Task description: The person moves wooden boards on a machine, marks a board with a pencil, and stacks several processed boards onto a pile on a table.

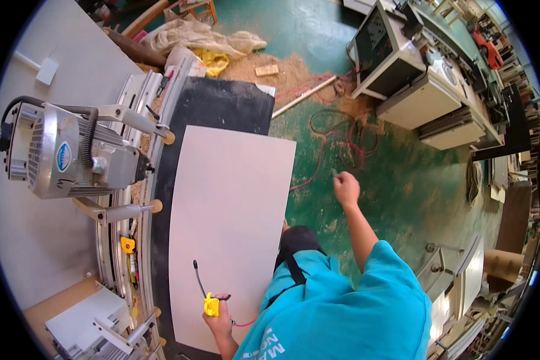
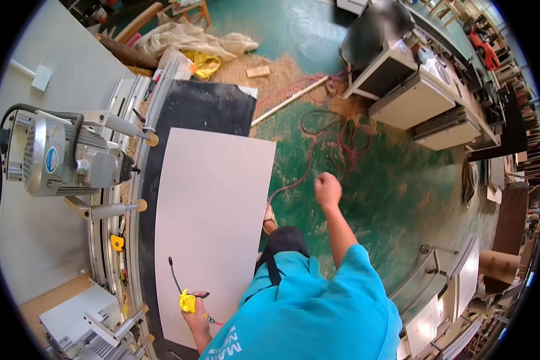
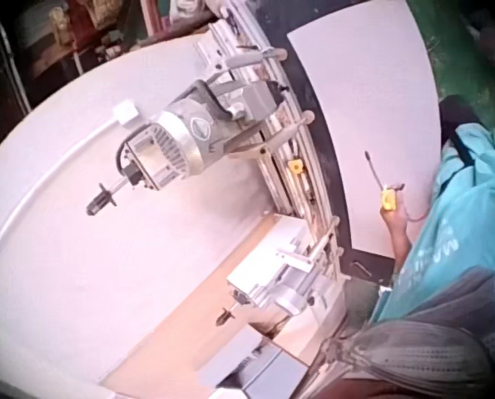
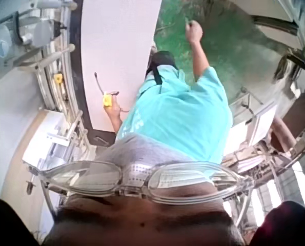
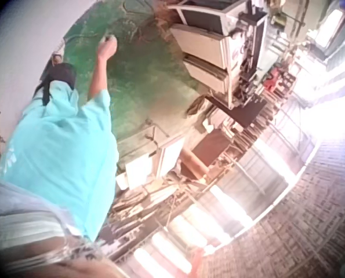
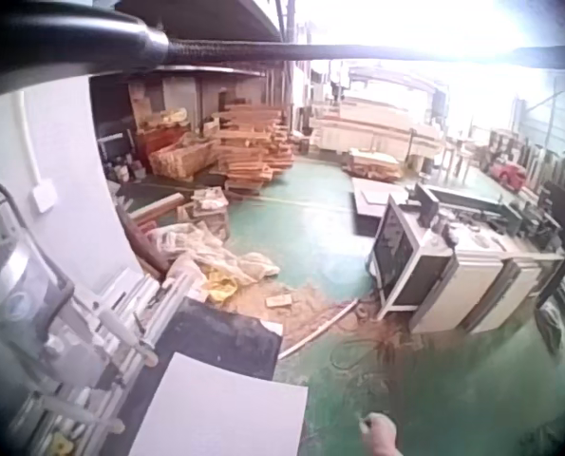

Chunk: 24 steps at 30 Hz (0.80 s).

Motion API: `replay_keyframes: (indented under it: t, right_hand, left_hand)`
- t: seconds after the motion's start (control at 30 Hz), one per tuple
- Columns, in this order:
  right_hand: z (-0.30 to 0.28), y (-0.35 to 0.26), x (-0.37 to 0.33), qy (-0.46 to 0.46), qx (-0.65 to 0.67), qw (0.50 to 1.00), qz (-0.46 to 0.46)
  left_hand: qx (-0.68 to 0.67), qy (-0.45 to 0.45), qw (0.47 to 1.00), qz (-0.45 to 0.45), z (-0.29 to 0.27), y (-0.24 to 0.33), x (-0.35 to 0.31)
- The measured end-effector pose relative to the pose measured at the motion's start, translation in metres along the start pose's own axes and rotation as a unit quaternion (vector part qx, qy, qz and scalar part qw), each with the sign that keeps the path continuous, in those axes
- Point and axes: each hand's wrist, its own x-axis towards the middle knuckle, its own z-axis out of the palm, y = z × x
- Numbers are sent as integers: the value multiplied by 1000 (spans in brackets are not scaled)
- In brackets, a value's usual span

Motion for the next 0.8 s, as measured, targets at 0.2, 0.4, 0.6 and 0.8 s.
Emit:
replay_keyframes:
  t: [0.2,0.4,0.6,0.8]
  right_hand:
    - [49,-114,25,-224,-9,875,-429]
    - [63,-70,173,7,-80,966,-245]
    - [42,-111,133,-106,74,919,-373]
    - [59,-109,132,10,-31,918,-396]
  left_hand:
    - [51,-38,998,-21,32,23,1]
    - [68,-29,997,-29,46,38,-13]
    - [68,-9,998,-6,46,29,-24]
    - [50,7,998,34,18,8,-52]
